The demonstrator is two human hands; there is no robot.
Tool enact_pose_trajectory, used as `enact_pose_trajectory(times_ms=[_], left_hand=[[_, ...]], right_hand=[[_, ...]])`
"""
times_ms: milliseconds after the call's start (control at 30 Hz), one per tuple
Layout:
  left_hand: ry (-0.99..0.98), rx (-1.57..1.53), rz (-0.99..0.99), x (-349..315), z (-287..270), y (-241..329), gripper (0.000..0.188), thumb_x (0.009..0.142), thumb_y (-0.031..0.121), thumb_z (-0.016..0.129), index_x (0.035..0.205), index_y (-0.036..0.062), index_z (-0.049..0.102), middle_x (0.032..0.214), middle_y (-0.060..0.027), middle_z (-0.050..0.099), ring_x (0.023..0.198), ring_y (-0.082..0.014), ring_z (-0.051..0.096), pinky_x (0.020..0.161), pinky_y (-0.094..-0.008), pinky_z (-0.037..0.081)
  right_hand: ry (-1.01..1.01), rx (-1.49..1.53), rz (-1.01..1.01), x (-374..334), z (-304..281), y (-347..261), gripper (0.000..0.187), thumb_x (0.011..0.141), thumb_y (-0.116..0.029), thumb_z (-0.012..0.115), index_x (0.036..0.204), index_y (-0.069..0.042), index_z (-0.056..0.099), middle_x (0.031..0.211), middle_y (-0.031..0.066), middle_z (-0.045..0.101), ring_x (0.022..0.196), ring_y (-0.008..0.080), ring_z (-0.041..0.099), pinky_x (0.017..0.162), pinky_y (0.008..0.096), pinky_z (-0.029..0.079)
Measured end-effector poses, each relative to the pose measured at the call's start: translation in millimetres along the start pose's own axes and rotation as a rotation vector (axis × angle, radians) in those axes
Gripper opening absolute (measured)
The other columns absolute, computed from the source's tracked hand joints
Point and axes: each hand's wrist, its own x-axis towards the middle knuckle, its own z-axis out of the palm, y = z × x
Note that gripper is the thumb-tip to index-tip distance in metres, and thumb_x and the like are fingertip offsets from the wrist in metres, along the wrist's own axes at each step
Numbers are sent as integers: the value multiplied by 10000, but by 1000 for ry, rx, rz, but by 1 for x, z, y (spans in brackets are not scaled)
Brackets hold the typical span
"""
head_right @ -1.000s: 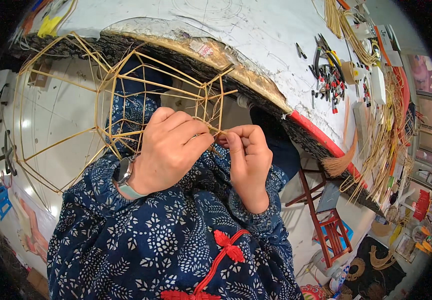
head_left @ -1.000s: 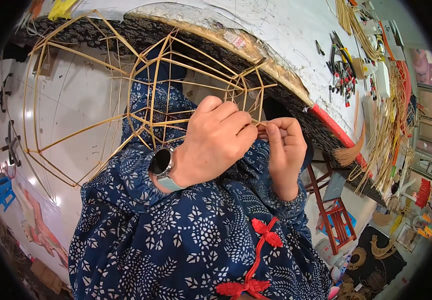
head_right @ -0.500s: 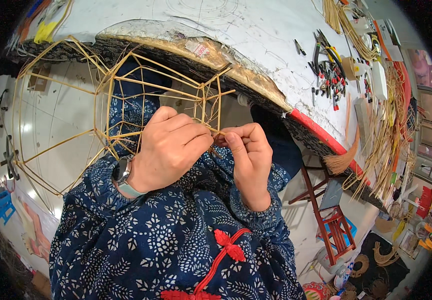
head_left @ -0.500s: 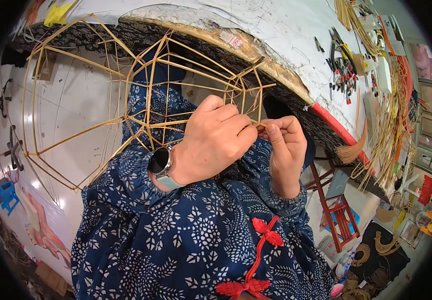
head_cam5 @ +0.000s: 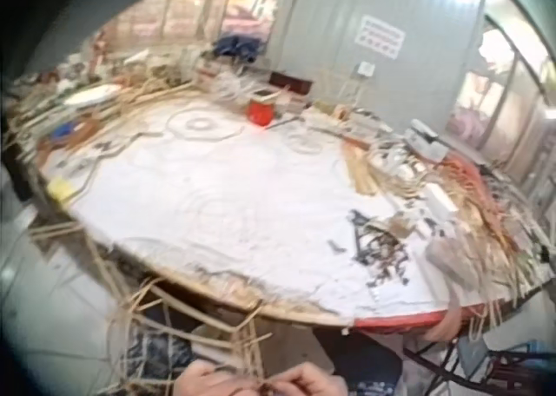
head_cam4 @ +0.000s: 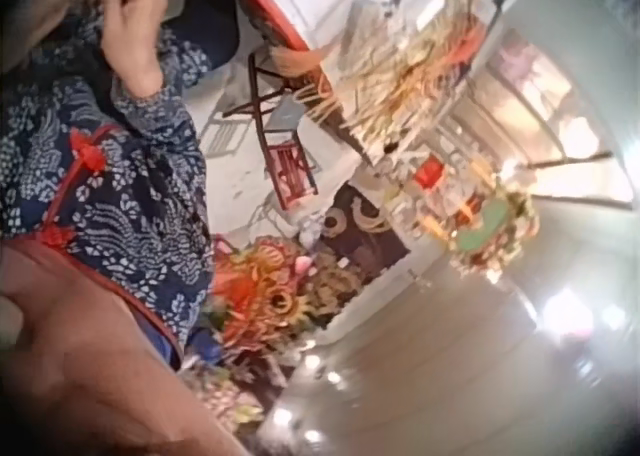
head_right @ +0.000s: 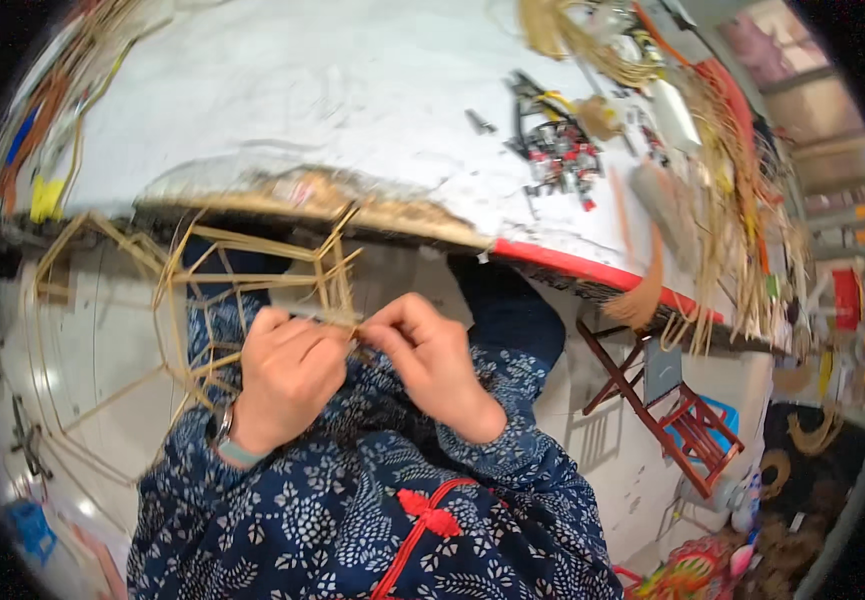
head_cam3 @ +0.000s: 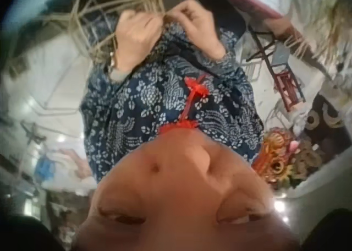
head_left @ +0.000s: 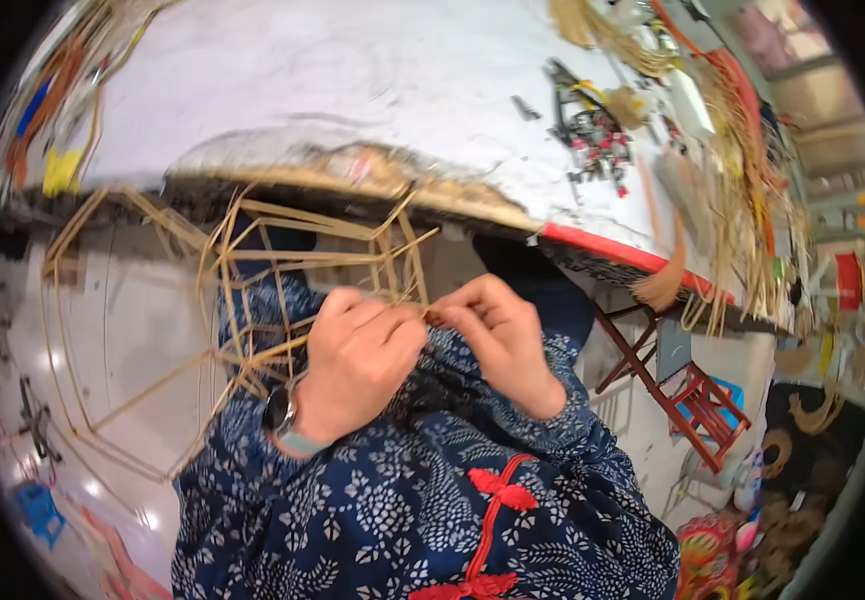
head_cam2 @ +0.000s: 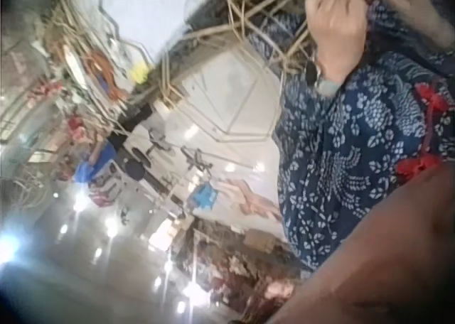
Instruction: Assembling a complex 3D bamboo structure by gluing and binding thin wooden sticks.
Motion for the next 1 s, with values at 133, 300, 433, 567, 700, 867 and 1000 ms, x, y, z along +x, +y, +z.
enact_pose_trajectory(times_ms=[133,300,433,567,700,867,1000], left_hand=[[-12,-50,-13,-1,0,2,174,644,-17,717,727,71,592,822,-24,700,724,-177,643,674,-346,400],[0,-80,-32,5,-2,-1,182,639,-34,711,697,72,576,799,-23,710,697,-177,644,675,-343,400],[-16,-73,17,7,2,-3,160,652,5,703,762,68,604,828,-18,699,729,-161,644,672,-337,405],[-14,-46,-33,4,5,-3,151,652,4,699,757,71,613,814,-19,701,709,-166,638,666,-336,406],[-13,-65,-47,7,4,-5,152,639,4,693,743,73,606,769,-16,679,676,-173,619,657,-330,405],[-17,-73,-75,11,6,-6,173,608,-46,701,678,63,585,774,-9,704,621,-169,611,607,-327,399],[20,-60,-57,11,7,-5,174,612,-33,686,679,73,566,707,-3,635,587,-175,575,598,-323,390]], right_hand=[[-47,-46,2,0,-13,-3,128,980,-59,560,960,43,635,879,86,703,811,115,660,746,261,530],[454,-346,-196,69,-116,9,217,988,-164,561,958,16,679,919,65,711,840,100,616,780,254,485],[981,-750,-302,171,-287,72,361,894,-254,700,1119,27,671,963,111,713,879,184,647,839,314,499],[1083,-692,-88,245,-351,121,545,800,-398,766,1103,42,659,1191,246,644,1101,354,611,959,425,470],[1017,-775,-47,274,-420,155,565,813,-440,733,1073,58,673,1077,252,680,990,386,641,885,447,483],[1121,-659,-86,269,-395,114,507,847,-417,720,971,72,676,925,197,707,881,311,671,791,415,494],[837,-50,-530,186,-265,6,373,962,-320,641,1041,45,621,1015,130,663,898,232,633,714,397,488]])
